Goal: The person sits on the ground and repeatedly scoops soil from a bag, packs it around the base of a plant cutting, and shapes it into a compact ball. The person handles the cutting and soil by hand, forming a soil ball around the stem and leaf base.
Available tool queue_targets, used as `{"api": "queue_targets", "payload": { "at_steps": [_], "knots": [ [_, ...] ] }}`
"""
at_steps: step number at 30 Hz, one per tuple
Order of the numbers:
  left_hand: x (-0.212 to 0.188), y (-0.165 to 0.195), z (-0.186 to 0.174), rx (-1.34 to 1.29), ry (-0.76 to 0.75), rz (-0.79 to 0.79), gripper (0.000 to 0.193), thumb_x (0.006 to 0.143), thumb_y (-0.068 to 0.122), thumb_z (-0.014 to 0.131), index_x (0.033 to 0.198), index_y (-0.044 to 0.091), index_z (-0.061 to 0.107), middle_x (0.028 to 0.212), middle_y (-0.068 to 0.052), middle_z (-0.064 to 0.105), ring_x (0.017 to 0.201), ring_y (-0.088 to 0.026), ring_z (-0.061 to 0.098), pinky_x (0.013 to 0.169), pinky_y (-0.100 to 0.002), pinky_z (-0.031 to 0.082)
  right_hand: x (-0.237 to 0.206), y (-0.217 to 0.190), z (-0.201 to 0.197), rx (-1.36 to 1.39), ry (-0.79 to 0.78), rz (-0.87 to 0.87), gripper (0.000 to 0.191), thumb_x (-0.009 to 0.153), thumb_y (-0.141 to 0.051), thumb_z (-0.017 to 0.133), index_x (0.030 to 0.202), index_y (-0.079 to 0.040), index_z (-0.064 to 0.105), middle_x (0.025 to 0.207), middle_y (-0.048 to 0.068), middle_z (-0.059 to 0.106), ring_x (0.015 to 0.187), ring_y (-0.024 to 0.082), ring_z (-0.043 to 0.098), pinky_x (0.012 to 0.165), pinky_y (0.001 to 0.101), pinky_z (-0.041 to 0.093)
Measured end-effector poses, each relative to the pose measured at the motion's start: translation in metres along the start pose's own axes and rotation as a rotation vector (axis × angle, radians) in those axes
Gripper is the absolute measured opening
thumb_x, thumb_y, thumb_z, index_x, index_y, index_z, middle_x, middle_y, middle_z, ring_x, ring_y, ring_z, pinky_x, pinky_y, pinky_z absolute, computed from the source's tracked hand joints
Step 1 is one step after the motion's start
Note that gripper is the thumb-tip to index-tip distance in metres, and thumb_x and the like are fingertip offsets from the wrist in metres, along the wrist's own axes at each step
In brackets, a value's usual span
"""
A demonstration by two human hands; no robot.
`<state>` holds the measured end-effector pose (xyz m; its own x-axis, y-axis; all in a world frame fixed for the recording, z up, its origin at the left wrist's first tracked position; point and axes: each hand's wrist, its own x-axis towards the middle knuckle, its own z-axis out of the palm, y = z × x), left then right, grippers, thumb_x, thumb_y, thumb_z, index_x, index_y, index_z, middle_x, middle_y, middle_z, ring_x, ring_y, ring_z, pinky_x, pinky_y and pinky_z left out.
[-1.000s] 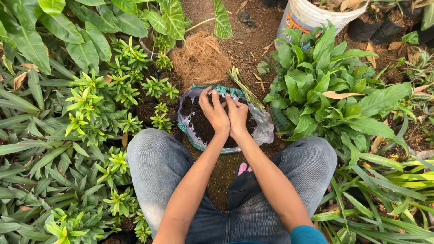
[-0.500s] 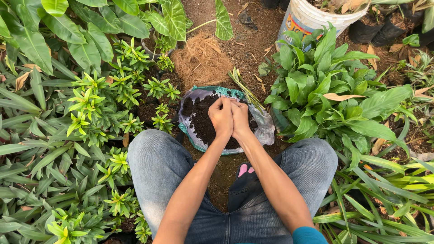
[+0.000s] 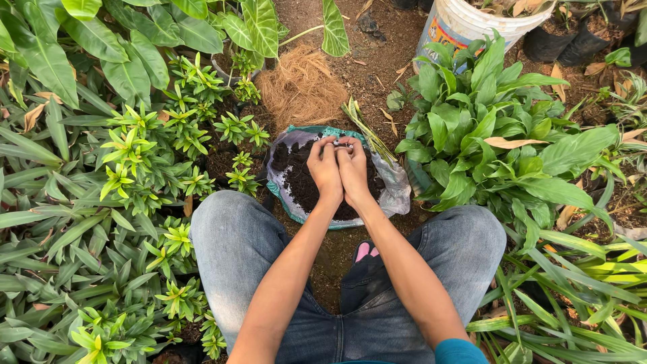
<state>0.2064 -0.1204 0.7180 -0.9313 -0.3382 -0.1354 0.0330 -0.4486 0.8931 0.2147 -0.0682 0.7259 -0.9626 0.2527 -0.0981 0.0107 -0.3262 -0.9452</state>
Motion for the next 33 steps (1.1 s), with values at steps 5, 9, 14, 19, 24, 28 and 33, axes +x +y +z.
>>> {"api": "queue_targets", "payload": {
  "at_steps": [5, 9, 14, 19, 24, 28, 33],
  "knots": [
    [-0.01, 0.022, 0.008, 0.091, 0.023, -0.044, 0.065, 0.091, -0.002, 0.059, 0.15, 0.016, 0.035, 0.099, -0.004, 0.064, 0.083, -0.012, 0.064, 0.074, -0.027, 0.054, -0.003, -0.016, -0.003, 0.027, -0.04, 0.066, 0.024, 0.098, 0.0, 0.051, 0.119, -0.012, 0.049, 0.084, 0.005, 0.061, 0.072, 0.011, 0.056, 0.059, 0.0265, 0.046],
    [-0.005, 0.01, -0.002, 0.045, 0.003, -0.004, 0.065, 0.089, -0.006, 0.055, 0.147, 0.018, 0.04, 0.102, 0.0, 0.051, 0.086, -0.013, 0.059, 0.074, -0.029, 0.053, -0.003, -0.007, -0.005, 0.054, -0.047, 0.133, 0.027, 0.096, 0.0, 0.05, 0.117, -0.012, 0.04, 0.081, 0.009, 0.065, 0.069, 0.014, 0.06, 0.059, 0.0284, 0.048],
    [0.004, -0.007, -0.012, -0.124, -0.145, -0.079, 0.031, 0.097, 0.011, 0.055, 0.128, 0.006, 0.061, 0.105, -0.007, 0.065, 0.097, -0.015, 0.061, 0.087, -0.031, 0.051, -0.006, 0.007, -0.003, -0.337, 0.031, -0.217, 0.028, 0.1, -0.002, 0.056, 0.124, -0.006, 0.042, 0.091, 0.008, 0.059, 0.083, 0.014, 0.058, 0.072, 0.0315, 0.05],
    [-0.005, 0.032, -0.028, -0.48, -0.15, -0.629, 0.044, 0.1, 0.045, 0.052, 0.109, 0.003, 0.064, 0.099, -0.01, 0.067, 0.09, -0.02, 0.067, 0.083, -0.035, 0.055, -0.026, -0.009, 0.013, -0.36, -0.111, -0.494, 0.025, 0.116, -0.03, 0.037, 0.128, -0.008, 0.041, 0.117, 0.008, 0.061, 0.117, 0.018, 0.059, 0.106, 0.0364, 0.042],
    [-0.005, 0.041, -0.044, -0.354, -0.063, -0.332, 0.044, 0.102, 0.035, 0.06, 0.081, -0.003, 0.067, 0.077, -0.014, 0.069, 0.067, -0.023, 0.069, 0.066, -0.038, 0.056, -0.023, -0.034, 0.017, -0.257, 0.094, -0.526, 0.038, 0.117, -0.041, 0.036, 0.132, -0.007, 0.046, 0.137, 0.011, 0.054, 0.137, 0.021, 0.049, 0.124, 0.0368, 0.031],
    [-0.002, 0.014, -0.04, -0.117, -0.163, -0.044, 0.041, 0.108, 0.027, 0.064, 0.085, -0.006, 0.069, 0.079, -0.016, 0.068, 0.07, -0.02, 0.061, 0.071, -0.035, 0.05, -0.025, -0.028, 0.022, -0.011, -0.013, -0.179, 0.042, 0.108, -0.04, 0.052, 0.132, -0.006, 0.047, 0.132, 0.013, 0.059, 0.128, 0.023, 0.055, 0.114, 0.0374, 0.037],
    [-0.01, 0.012, -0.071, 0.695, -0.211, 0.628, 0.039, 0.112, 0.03, 0.042, 0.133, 0.006, 0.065, 0.143, -0.02, 0.062, 0.146, -0.04, 0.035, 0.116, -0.051, 0.025, -0.039, 0.009, 0.045, 0.438, -0.239, 0.311, 0.05, 0.101, -0.048, 0.056, 0.117, -0.001, 0.061, 0.11, 0.014, 0.069, 0.099, 0.027, 0.072, 0.087, 0.0429, 0.06]
  ]
}}
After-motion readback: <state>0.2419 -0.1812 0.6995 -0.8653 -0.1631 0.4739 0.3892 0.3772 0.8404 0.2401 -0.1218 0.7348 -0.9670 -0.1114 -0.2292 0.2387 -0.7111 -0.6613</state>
